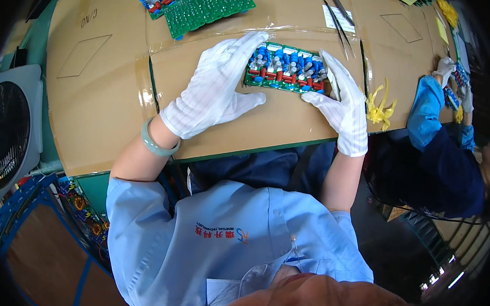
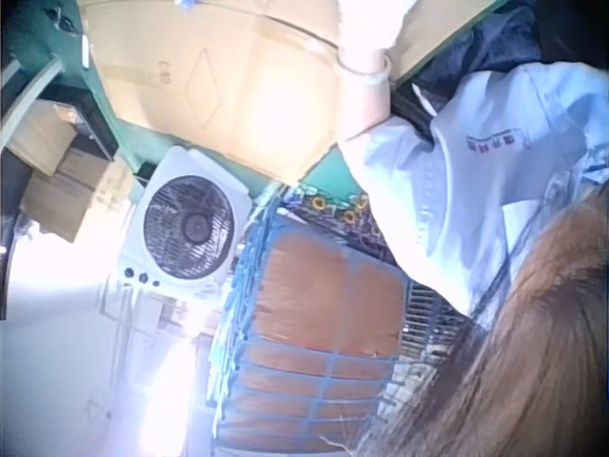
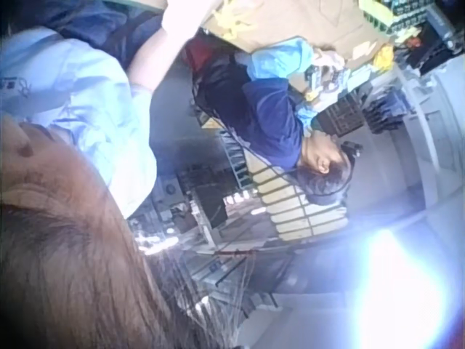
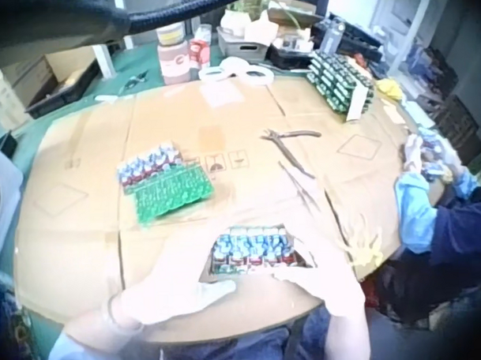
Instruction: The person repeatedly picks up green circuit boards, flips them over, and scrapes the soldered side with a small metal tool. They handle the boards one at a time, inspecting both sides and placing them back on the table.
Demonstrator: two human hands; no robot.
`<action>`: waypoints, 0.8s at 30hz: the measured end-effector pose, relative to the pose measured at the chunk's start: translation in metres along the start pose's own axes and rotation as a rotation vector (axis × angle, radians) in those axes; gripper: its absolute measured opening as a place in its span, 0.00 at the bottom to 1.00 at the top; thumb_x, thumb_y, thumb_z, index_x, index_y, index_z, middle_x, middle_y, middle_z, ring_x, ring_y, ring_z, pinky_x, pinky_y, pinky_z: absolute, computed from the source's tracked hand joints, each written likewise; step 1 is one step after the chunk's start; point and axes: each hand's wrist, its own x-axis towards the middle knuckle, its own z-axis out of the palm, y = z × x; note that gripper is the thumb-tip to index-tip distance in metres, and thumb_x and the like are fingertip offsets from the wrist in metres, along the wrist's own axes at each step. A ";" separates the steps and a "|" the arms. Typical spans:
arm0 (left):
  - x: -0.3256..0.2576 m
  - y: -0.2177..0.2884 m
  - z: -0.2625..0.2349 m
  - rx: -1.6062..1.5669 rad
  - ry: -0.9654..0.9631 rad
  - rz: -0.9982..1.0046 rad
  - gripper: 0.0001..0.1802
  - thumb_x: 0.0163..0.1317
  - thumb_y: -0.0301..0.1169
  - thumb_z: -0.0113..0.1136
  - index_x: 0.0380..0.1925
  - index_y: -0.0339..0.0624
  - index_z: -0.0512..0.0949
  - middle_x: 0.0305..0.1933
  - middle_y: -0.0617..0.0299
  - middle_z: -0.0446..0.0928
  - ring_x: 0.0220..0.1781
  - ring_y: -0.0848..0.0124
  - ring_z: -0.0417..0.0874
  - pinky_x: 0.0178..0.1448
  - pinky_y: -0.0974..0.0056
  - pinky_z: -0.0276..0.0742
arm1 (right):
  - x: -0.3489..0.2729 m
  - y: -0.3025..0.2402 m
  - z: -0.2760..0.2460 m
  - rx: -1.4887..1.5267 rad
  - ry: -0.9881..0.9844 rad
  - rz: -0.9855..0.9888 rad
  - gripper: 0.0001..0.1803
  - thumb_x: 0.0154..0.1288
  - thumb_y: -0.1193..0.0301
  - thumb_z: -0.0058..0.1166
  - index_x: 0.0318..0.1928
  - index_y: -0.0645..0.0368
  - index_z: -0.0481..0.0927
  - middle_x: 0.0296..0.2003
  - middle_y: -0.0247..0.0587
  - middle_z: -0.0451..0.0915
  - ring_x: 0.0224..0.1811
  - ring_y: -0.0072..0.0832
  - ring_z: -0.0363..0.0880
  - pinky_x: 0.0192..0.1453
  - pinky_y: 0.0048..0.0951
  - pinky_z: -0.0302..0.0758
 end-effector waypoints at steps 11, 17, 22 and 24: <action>-0.003 -0.009 0.008 0.033 0.039 0.012 0.51 0.47 0.36 0.77 0.71 0.43 0.62 0.64 0.50 0.74 0.61 0.50 0.76 0.67 0.51 0.69 | 0.002 0.013 -0.006 0.237 -0.054 -0.010 0.43 0.53 0.71 0.74 0.68 0.67 0.68 0.65 0.50 0.74 0.64 0.35 0.76 0.69 0.37 0.72; -0.001 -0.005 0.005 -0.048 0.072 -0.015 0.45 0.51 0.38 0.75 0.70 0.43 0.66 0.60 0.49 0.77 0.55 0.52 0.78 0.61 0.55 0.73 | -0.001 0.021 -0.005 0.326 0.025 0.037 0.35 0.65 0.58 0.64 0.66 0.66 0.72 0.62 0.48 0.77 0.63 0.32 0.76 0.70 0.33 0.69; -0.002 -0.002 0.007 -0.050 0.153 -0.104 0.31 0.55 0.43 0.71 0.61 0.56 0.77 0.29 0.58 0.80 0.32 0.59 0.78 0.40 0.59 0.76 | -0.009 0.009 -0.001 0.289 0.116 0.183 0.31 0.73 0.50 0.53 0.60 0.66 0.79 0.50 0.41 0.83 0.48 0.22 0.77 0.56 0.24 0.70; -0.004 -0.008 0.009 -0.015 0.169 -0.105 0.24 0.58 0.42 0.69 0.56 0.59 0.81 0.29 0.60 0.81 0.28 0.61 0.79 0.35 0.60 0.77 | -0.007 0.002 0.007 0.342 0.135 0.267 0.37 0.72 0.43 0.50 0.58 0.68 0.79 0.39 0.34 0.83 0.34 0.14 0.71 0.40 0.17 0.63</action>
